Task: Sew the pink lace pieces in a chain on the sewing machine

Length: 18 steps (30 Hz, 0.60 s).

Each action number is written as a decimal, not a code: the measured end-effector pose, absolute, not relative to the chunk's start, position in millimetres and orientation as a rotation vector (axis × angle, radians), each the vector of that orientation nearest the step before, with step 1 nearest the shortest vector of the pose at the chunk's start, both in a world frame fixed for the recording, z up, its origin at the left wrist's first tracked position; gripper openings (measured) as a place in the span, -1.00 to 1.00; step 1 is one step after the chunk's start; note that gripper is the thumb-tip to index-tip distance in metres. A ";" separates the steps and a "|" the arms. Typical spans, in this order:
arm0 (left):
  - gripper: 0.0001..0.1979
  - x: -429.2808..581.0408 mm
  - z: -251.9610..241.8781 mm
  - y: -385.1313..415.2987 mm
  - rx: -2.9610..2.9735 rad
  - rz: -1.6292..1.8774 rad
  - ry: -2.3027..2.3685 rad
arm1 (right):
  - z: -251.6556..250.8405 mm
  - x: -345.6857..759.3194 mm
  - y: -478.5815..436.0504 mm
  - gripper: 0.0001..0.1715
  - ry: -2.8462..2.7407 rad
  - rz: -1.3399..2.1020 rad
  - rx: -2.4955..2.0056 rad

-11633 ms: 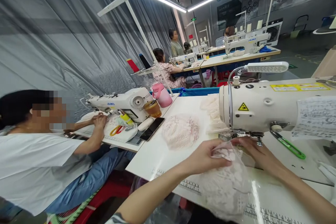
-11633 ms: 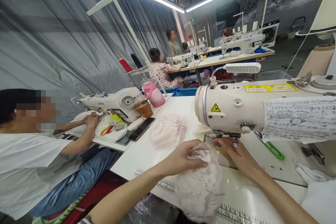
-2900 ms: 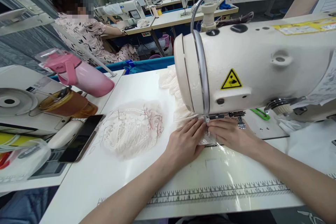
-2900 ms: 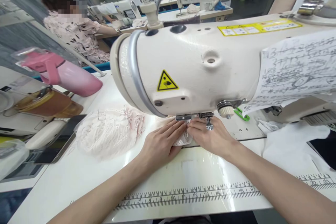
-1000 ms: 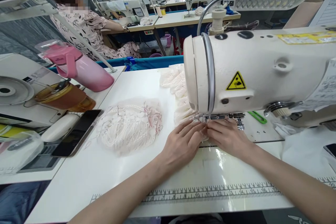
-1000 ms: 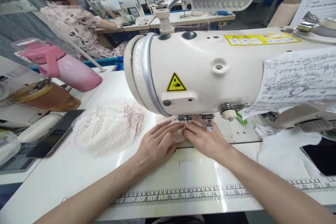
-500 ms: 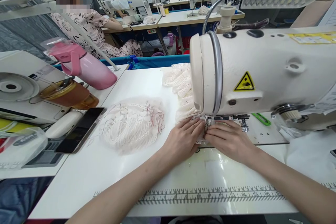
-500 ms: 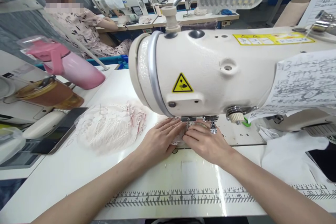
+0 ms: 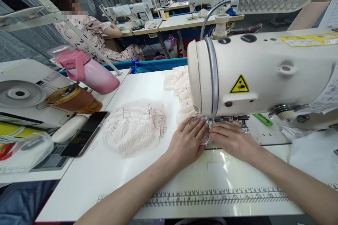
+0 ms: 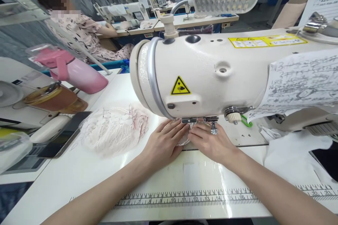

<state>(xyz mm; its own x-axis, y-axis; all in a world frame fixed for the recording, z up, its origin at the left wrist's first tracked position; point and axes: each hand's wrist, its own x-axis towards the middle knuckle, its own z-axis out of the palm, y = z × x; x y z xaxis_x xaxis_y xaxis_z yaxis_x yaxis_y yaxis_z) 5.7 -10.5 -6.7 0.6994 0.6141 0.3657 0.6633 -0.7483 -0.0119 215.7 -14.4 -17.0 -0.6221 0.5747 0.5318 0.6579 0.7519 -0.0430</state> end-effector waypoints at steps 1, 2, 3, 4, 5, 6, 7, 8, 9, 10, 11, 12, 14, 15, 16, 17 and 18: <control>-0.59 6.5 -6.2 -11.1 -2.758 -0.519 -1.053 | -16.5 216.7 -13.8 -0.75 -2.433 -0.216 -0.932; -0.59 7.2 -5.8 -11.6 -2.752 -0.524 -1.057 | -15.9 217.5 -13.0 -0.75 -2.448 -0.218 -0.934; -0.59 7.9 -5.5 -11.9 -2.745 -0.530 -1.059 | -15.2 218.3 -12.3 -0.74 -2.464 -0.216 -0.933; -0.59 8.6 -5.3 -12.1 -2.739 -0.535 -1.057 | -14.5 218.9 -11.7 -0.75 -2.476 -0.215 -0.937; -0.59 9.2 -5.2 -12.2 -2.733 -0.538 -1.053 | -13.7 219.4 -11.3 -0.75 -2.481 -0.218 -0.943; -0.59 9.7 -5.2 -12.2 -2.729 -0.537 -1.051 | -12.9 219.7 -11.2 -0.75 -2.480 -0.227 -0.954; -0.59 10.1 -5.3 -12.1 -2.727 -0.534 -1.052 | -12.1 219.8 -11.4 -0.76 -2.473 -0.242 -0.968; -0.58 10.4 -5.3 -12.1 -2.725 -0.529 -1.055 | -11.3 219.8 -11.7 -0.76 -2.461 -0.267 -0.985; -0.58 10.6 -5.3 -12.0 -2.726 -0.523 -1.057 | -10.4 219.8 -12.1 -0.75 -2.448 -0.297 -0.999; -0.57 10.8 -5.4 -12.1 -2.725 -0.517 -1.060 | -9.4 219.9 -12.4 -0.74 -2.435 -0.328 -1.010; -0.57 10.9 -5.4 -12.2 -2.724 -0.511 -1.063 | -8.3 220.0 -12.7 -0.73 -2.422 -0.363 -1.020; -0.57 11.1 -5.4 -12.4 -2.724 -0.504 -1.064 | -6.9 220.2 -12.7 -0.72 -2.413 -0.403 -1.027; -0.57 11.3 -5.4 -13.1 -2.724 -0.492 -1.064 | -3.5 221.2 -12.2 -0.67 -2.400 -0.482 -1.021; -0.57 11.4 -5.4 -13.5 -2.724 -0.486 -1.066 | -1.5 221.9 -11.7 -0.64 -2.399 -0.501 -1.016; -0.57 11.6 -5.3 -13.8 -2.726 -0.477 -1.069 | 0.5 222.7 -11.2 -0.62 -2.401 -0.492 -1.017; -0.58 11.8 -5.2 -14.2 -2.731 -0.468 -1.073 | 2.5 223.6 -10.7 -0.61 -2.395 -0.434 -1.025; -0.58 11.9 -5.0 -14.5 -2.737 -0.457 -1.078 | 4.3 224.5 -10.3 -0.61 -2.386 -0.352 -1.037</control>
<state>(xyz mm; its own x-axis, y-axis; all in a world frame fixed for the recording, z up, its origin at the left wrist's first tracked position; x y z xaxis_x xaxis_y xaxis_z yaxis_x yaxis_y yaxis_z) 11.9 -14.5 -5.0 0.6926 0.6363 0.3397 0.6866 -0.7259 -0.0402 224.5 -10.3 4.3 -0.5782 0.6051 0.5473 0.7373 0.6748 0.0329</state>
